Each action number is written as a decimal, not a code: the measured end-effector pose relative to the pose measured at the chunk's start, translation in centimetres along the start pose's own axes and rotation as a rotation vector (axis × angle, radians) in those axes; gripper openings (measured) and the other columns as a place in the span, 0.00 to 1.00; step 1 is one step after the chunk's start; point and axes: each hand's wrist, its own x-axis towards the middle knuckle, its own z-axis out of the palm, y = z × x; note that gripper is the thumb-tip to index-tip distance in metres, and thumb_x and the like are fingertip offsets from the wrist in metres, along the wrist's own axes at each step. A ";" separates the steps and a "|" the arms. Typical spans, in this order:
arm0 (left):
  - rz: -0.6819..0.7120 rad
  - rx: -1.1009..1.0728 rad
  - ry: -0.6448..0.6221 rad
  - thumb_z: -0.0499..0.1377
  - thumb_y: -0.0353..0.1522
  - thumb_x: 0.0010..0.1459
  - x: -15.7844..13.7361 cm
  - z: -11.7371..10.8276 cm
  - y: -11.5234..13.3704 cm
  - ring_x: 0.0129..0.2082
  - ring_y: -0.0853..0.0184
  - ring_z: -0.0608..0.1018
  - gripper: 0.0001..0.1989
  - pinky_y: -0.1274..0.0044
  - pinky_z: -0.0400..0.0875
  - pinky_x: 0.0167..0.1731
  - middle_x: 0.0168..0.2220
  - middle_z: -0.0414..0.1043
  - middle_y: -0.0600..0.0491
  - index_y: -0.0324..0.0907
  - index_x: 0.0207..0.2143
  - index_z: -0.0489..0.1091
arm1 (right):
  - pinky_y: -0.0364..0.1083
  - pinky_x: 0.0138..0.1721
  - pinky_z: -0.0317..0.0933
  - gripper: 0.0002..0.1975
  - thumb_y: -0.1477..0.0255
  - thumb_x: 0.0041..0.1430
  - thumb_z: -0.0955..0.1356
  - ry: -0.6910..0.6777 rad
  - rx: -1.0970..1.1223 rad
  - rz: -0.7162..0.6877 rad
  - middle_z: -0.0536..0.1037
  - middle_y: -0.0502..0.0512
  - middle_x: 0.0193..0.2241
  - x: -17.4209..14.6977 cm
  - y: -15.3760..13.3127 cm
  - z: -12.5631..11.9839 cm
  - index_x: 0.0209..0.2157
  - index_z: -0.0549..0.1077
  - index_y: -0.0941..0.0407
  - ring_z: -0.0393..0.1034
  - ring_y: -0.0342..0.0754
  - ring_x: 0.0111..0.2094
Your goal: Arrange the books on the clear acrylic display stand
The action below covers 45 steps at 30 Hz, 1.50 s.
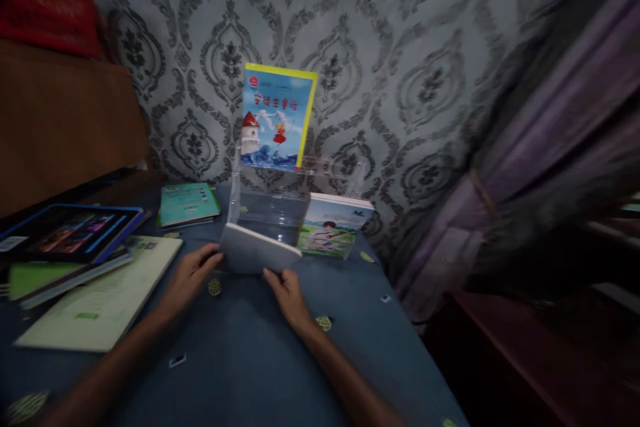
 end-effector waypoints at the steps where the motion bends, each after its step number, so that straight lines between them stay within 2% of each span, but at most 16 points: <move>1: -0.004 -0.010 0.019 0.55 0.41 0.59 0.3 0.2 -0.3 0.37 0.63 0.74 0.14 0.76 0.66 0.38 0.34 0.75 0.53 0.40 0.37 0.73 | 0.45 0.30 0.63 0.30 0.42 0.51 0.67 0.004 0.013 -0.028 0.74 0.51 0.21 0.5 0.2 0.1 0.23 0.75 0.57 0.66 0.48 0.27; 4: -0.009 -0.064 0.035 0.54 0.41 0.58 1.3 0.4 -1.4 0.33 0.65 0.71 0.14 0.77 0.64 0.33 0.30 0.70 0.55 0.40 0.33 0.70 | 0.45 0.31 0.62 0.27 0.44 0.52 0.68 0.011 0.044 -0.071 0.74 0.51 0.23 1.7 0.3 0.3 0.24 0.74 0.56 0.66 0.48 0.28; 8: -0.054 -0.133 -0.018 0.55 0.45 0.56 2.1 0.6 -2.0 0.29 0.68 0.66 0.16 0.78 0.61 0.30 0.26 0.63 0.57 0.40 0.31 0.67 | 0.45 0.33 0.63 0.23 0.48 0.56 0.67 -0.017 0.104 -0.087 0.74 0.51 0.24 2.1 -0.2 0.1 0.27 0.73 0.55 0.67 0.49 0.29; 13: -0.116 -0.277 -0.136 0.58 0.48 0.53 2.7 1.8 -1.4 0.30 0.68 0.67 0.19 0.79 0.61 0.29 0.29 0.65 0.57 0.41 0.33 0.68 | 0.45 0.30 0.63 0.20 0.51 0.58 0.66 0.058 0.114 -0.105 0.72 0.49 0.25 1.3 -0.7 -0.6 0.33 0.73 0.54 0.65 0.48 0.28; 16: -0.104 -0.302 -0.169 0.59 0.49 0.52 3.3 3.0 -0.8 0.30 0.68 0.67 0.20 0.79 0.62 0.29 0.28 0.66 0.57 0.41 0.33 0.68 | 0.44 0.33 0.63 0.17 0.54 0.60 0.66 0.111 0.107 -0.152 0.73 0.50 0.28 1.3 -0.9 -1.7 0.35 0.72 0.54 0.66 0.48 0.31; 22: 0.057 -0.278 -0.202 0.57 0.48 0.54 6.0 6.7 1.5 0.30 0.69 0.67 0.18 0.79 0.64 0.31 0.29 0.65 0.56 0.41 0.31 0.67 | 0.45 0.37 0.62 0.14 0.57 0.62 0.66 0.293 0.035 -0.230 0.73 0.50 0.33 2.4 -1.7 -5.4 0.39 0.70 0.54 0.66 0.48 0.35; 26: 0.190 -0.258 -0.167 0.56 0.46 0.56 8.2 9.4 3.7 0.29 0.69 0.66 0.16 0.79 0.64 0.31 0.27 0.62 0.57 0.42 0.31 0.66 | 0.47 0.40 0.63 0.13 0.58 0.63 0.65 0.429 0.017 -0.313 0.73 0.51 0.35 3.9 -2.3 -8.1 0.41 0.68 0.53 0.66 0.49 0.36; 31: 0.296 -0.295 -0.165 0.56 0.44 0.58 10.3 11.7 5.0 0.31 0.68 0.67 0.14 0.78 0.66 0.33 0.29 0.64 0.56 0.42 0.33 0.66 | 0.49 0.41 0.63 0.13 0.57 0.64 0.65 0.464 -0.039 -0.384 0.72 0.53 0.34 5.6 -2.5 -10.8 0.40 0.68 0.52 0.66 0.50 0.36; 38: 0.293 -0.415 -0.130 0.59 0.47 0.55 11.2 14.3 3.7 0.29 0.70 0.65 0.17 0.79 0.68 0.31 0.26 0.60 0.57 0.42 0.29 0.65 | 0.48 0.36 0.64 0.13 0.56 0.63 0.64 0.464 -0.098 -0.380 0.71 0.51 0.31 6.4 -1.4 -12.5 0.35 0.66 0.52 0.66 0.49 0.33; 45: 0.255 -0.438 -0.122 0.61 0.49 0.53 11.8 15.7 2.3 0.29 0.70 0.65 0.19 0.79 0.71 0.31 0.27 0.61 0.57 0.42 0.30 0.66 | 0.47 0.39 0.64 0.14 0.56 0.62 0.64 0.482 -0.152 -0.326 0.72 0.52 0.35 6.5 0.2 -13.4 0.37 0.66 0.53 0.67 0.48 0.36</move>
